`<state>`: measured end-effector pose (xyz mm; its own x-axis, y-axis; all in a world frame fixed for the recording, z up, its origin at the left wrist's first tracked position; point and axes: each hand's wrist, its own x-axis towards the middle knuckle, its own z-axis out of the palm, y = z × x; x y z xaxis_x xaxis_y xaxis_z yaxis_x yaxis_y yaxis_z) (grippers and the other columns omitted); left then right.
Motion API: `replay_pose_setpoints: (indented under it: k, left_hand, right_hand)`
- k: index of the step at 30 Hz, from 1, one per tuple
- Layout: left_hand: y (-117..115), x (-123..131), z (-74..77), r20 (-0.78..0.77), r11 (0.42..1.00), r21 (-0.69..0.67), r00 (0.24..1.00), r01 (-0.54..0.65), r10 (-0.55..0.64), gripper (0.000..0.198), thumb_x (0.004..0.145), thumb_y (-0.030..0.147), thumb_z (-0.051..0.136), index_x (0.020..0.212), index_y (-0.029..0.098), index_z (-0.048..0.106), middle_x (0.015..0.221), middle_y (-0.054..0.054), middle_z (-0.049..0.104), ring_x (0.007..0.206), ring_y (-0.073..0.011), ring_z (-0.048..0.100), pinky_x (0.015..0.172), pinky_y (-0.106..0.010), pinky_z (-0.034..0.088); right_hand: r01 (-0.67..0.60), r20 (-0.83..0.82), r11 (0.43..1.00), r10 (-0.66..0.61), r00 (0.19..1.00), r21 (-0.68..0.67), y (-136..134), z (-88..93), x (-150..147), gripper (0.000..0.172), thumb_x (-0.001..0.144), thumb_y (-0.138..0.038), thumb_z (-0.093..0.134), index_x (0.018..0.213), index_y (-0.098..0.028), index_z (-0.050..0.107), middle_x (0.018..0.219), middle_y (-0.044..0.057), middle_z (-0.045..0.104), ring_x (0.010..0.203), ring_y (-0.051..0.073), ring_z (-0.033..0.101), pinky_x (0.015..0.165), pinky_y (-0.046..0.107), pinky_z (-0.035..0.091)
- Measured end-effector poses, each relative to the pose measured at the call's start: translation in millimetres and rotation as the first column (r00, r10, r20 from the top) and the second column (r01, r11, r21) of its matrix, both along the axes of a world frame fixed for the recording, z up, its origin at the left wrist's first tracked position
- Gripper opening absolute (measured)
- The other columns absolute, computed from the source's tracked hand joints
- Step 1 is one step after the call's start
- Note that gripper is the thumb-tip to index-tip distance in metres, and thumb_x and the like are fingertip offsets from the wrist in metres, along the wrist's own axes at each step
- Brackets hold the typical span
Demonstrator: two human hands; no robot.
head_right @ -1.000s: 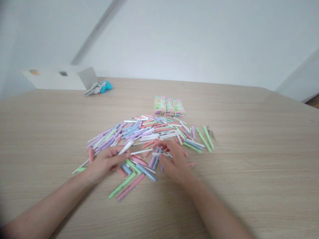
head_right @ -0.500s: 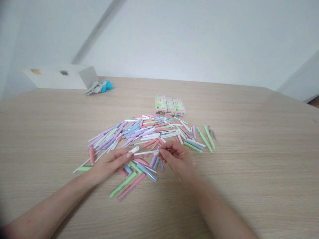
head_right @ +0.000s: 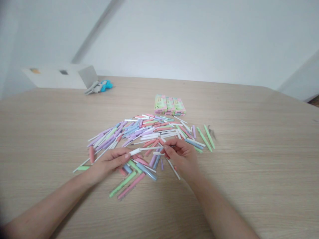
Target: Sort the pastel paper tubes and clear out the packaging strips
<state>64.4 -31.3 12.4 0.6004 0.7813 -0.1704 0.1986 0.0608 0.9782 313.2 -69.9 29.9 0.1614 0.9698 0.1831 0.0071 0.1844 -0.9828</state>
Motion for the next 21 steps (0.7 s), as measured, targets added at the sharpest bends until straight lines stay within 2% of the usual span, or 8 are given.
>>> replay_pose_setpoints:
  k: [3,11,17,21]
  left_hand:
    - [0,0,1.3,-0.005,0.999,0.041,1.000,0.030,-0.030,0.042,0.087,0.048,0.053,0.110,0.016,0.068,0.083,-0.005,0.064,0.072,-0.0159,0.059,0.055,-0.022,0.053]
    - [-1,5,6.5,-0.025,0.979,0.191,0.997,0.074,-0.070,0.033,0.086,0.041,0.058,0.110,0.021,0.070,0.096,-0.007,0.067,0.075,-0.0154,0.060,0.053,-0.018,0.051]
    - [-4,6,6.2,-0.031,0.986,0.159,0.999,0.042,-0.038,0.034,0.086,0.043,0.056,0.107,0.020,0.071,0.098,-0.008,0.068,0.073,-0.0169,0.062,0.050,-0.019,0.050]
    - [-3,3,4.3,0.007,0.996,0.084,1.000,-0.004,0.004,0.036,0.087,0.041,0.055,0.115,0.021,0.065,0.100,-0.007,0.067,0.073,-0.0154,0.061,0.052,-0.020,0.052]
  right_hand:
    - [-0.041,0.007,0.999,0.041,0.999,-0.027,-1,-0.9,0,0.011,0.075,-0.029,0.070,0.077,-0.019,0.067,0.060,0.000,0.067,0.049,0.009,0.055,0.044,0.020,0.045]
    - [-0.252,0.056,0.962,0.259,0.964,-0.101,-3,-8.9,-8,0.017,0.077,-0.033,0.068,0.076,-0.016,0.066,0.064,0.002,0.068,0.052,0.010,0.057,0.049,0.021,0.045]
    - [-0.289,0.078,0.951,0.298,0.951,-0.109,-2,-16.3,-11,0.016,0.082,-0.032,0.064,0.080,-0.017,0.067,0.064,0.002,0.068,0.053,0.009,0.057,0.051,0.021,0.043]
    - [-0.258,0.104,0.955,0.274,0.956,-0.144,0,-16.5,-9,0.018,0.081,-0.034,0.065,0.080,-0.017,0.068,0.066,0.002,0.070,0.053,0.011,0.058,0.050,0.022,0.044]
